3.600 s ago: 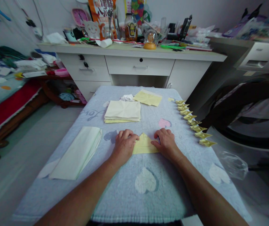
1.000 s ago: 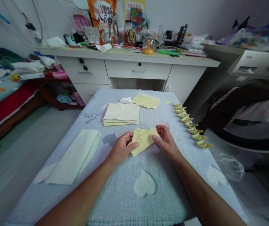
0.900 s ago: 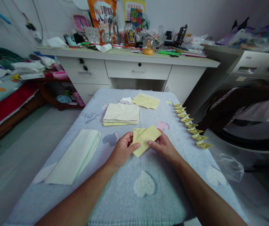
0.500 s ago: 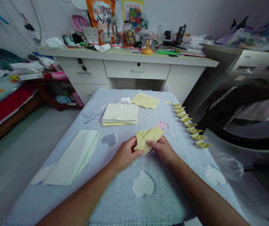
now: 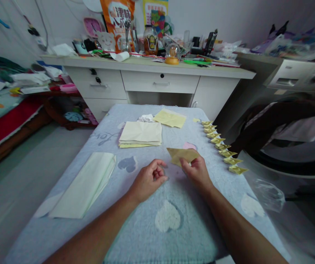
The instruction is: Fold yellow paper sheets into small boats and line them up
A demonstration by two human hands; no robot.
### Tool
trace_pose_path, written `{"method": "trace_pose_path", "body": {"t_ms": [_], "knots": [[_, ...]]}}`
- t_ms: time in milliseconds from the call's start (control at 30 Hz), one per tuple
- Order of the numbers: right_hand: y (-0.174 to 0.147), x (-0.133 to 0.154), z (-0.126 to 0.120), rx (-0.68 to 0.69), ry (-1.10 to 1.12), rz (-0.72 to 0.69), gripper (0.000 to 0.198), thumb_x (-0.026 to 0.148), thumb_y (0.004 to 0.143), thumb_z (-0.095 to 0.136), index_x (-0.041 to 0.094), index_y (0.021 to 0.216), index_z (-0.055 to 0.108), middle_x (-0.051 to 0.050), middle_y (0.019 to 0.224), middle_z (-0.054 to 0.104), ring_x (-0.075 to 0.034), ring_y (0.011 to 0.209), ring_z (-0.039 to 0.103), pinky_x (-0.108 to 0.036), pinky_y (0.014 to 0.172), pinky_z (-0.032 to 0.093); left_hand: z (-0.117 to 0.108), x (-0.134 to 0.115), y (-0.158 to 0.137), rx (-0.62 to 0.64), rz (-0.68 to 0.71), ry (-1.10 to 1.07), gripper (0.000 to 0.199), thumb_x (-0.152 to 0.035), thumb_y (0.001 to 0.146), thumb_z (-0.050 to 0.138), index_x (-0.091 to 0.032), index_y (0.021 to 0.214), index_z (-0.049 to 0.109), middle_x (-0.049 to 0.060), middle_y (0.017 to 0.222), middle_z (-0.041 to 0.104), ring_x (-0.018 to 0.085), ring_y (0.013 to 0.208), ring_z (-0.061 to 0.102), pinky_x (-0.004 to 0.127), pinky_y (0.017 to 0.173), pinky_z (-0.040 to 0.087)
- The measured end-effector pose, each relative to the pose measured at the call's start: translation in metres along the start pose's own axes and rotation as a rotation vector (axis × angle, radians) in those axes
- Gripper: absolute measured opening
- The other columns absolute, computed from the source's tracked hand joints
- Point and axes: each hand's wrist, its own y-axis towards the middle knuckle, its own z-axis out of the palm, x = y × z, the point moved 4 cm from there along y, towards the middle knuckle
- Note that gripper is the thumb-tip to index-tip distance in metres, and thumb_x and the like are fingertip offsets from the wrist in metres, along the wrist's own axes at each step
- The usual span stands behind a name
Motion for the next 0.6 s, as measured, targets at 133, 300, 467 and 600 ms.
{"method": "trace_pose_path", "body": {"t_ms": [133, 300, 467, 600], "knots": [[-0.004, 0.015, 0.000, -0.041, -0.622, -0.308, 0.003, 0.018, 0.075, 0.056, 0.020, 0.077, 0.054, -0.004, 0.079, 0.056, -0.020, 0.082, 0.049, -0.035, 0.078, 0.037, 0.000, -0.004, -0.005, -0.055, 0.042, 0.058, 0.040, -0.021, 0.077, 0.065, -0.022, 0.112, 0.046, -0.005, 0.075, 0.056, 0.010, 0.064, 0.054, 0.022, 0.062, 0.044], [-0.012, 0.018, 0.027, 0.209, -0.974, -0.440, 0.011, 0.011, 0.077, 0.054, 0.020, 0.083, 0.057, -0.005, 0.082, 0.056, -0.021, 0.085, 0.044, -0.037, 0.082, 0.029, -0.001, -0.011, -0.005, -0.072, 0.153, 0.245, 0.063, -0.013, 0.075, 0.065, -0.025, 0.131, 0.039, 0.004, 0.111, 0.060, 0.015, 0.090, 0.060, 0.028, 0.081, 0.047], [-0.017, 0.014, 0.039, 0.405, -0.926, -0.431, 0.019, 0.011, 0.074, 0.057, 0.020, 0.091, 0.057, -0.005, 0.089, 0.056, -0.022, 0.089, 0.044, -0.035, 0.082, 0.028, -0.005, -0.010, -0.003, 0.009, 0.194, 0.454, 0.034, -0.003, 0.077, 0.053, -0.022, 0.104, 0.062, 0.004, 0.100, 0.059, 0.018, 0.095, 0.059, 0.029, 0.083, 0.047], [-0.014, 0.006, 0.028, 0.453, -0.788, -0.332, 0.029, 0.013, 0.067, 0.062, 0.020, 0.094, 0.056, -0.006, 0.098, 0.055, -0.023, 0.095, 0.044, -0.034, 0.081, 0.030, -0.009, -0.007, -0.006, 0.001, 0.213, 0.553, 0.042, 0.001, 0.074, 0.053, -0.022, 0.106, 0.063, 0.005, 0.105, 0.057, 0.019, 0.099, 0.056, 0.033, 0.088, 0.047]]}}
